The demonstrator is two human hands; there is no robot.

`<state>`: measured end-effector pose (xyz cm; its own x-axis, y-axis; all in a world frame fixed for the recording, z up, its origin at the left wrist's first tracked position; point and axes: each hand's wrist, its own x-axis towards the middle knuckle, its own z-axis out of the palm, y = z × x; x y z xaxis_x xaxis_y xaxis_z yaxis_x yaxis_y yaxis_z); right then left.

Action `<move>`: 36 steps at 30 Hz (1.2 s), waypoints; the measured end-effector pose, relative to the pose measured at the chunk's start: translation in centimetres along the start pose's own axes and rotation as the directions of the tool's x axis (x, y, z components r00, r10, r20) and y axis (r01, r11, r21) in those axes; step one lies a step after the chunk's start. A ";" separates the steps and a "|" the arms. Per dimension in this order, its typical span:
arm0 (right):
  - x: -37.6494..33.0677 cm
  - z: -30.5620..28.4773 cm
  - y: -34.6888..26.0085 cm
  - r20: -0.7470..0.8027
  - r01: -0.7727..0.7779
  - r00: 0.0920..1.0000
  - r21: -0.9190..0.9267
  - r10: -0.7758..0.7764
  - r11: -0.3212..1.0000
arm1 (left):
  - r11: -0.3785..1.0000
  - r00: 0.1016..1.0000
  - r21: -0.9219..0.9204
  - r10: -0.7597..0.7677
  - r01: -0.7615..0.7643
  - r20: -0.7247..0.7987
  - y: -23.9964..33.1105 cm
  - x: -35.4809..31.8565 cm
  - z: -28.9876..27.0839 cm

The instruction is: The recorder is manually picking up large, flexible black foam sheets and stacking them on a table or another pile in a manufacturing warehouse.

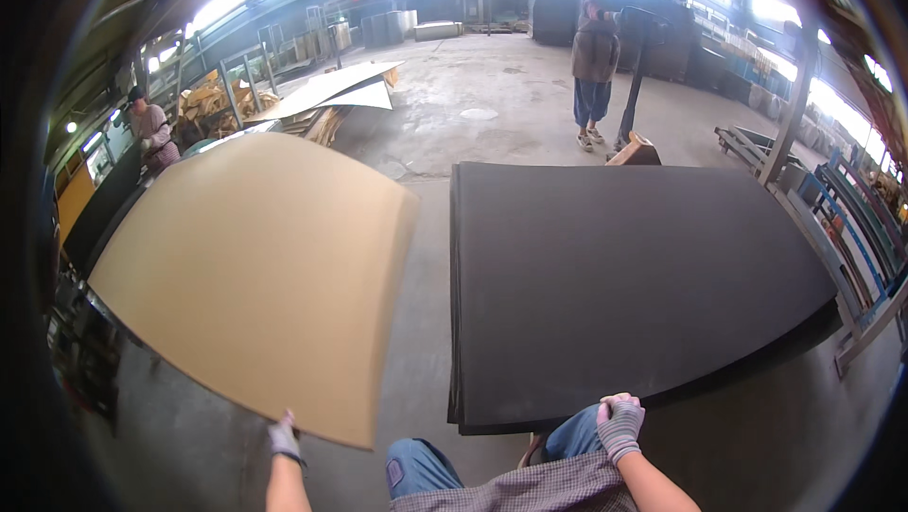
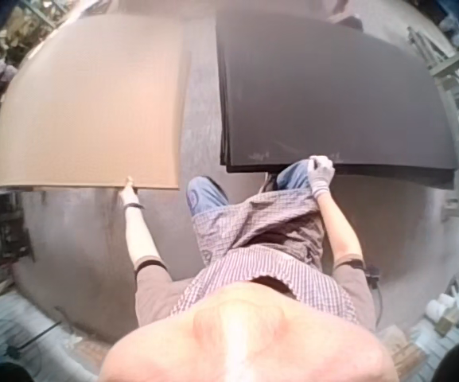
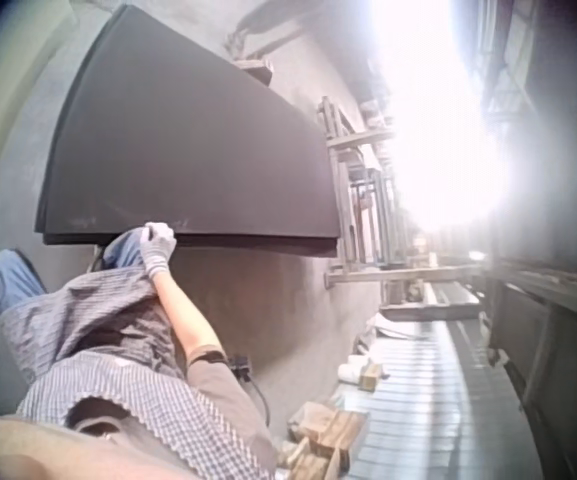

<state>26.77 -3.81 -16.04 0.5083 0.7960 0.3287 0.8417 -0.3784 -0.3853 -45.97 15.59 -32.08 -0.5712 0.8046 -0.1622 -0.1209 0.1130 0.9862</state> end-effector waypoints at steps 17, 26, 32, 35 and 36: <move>-0.1 -1.0 2.7 0.031 -0.052 0.998 0.042 0.050 0.998 | 0.987 0.996 -0.151 -0.058 0.047 -0.071 17.4 -18.7 -5.8; 12.4 -22.6 -29.7 -0.276 0.945 0.289 0.238 -0.917 0.226 | 0.503 0.493 0.131 0.705 -0.854 0.510 40.1 -28.4 16.8; 10.6 -35.6 -43.9 -0.045 0.781 -0.132 -0.619 -0.990 -0.076 | 0.421 0.024 -0.099 0.277 -0.902 0.961 39.1 -42.7 29.5; 16.1 -38.1 -44.0 -0.270 0.754 -0.030 -0.638 -0.962 0.155 | -0.088 -0.304 -0.299 0.476 -0.950 0.825 36.2 -46.7 30.6; 19.7 -39.4 -41.9 -0.283 0.766 0.067 -0.600 -0.957 0.231 | -0.022 -0.196 -0.206 0.423 -0.978 0.885 35.8 -47.5 31.5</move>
<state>8.69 9.05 40.55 -0.7198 0.2812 0.6347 0.6930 0.2387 0.6802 2.37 -0.21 11.95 0.7789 0.4062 0.4778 0.3947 -0.9096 0.1298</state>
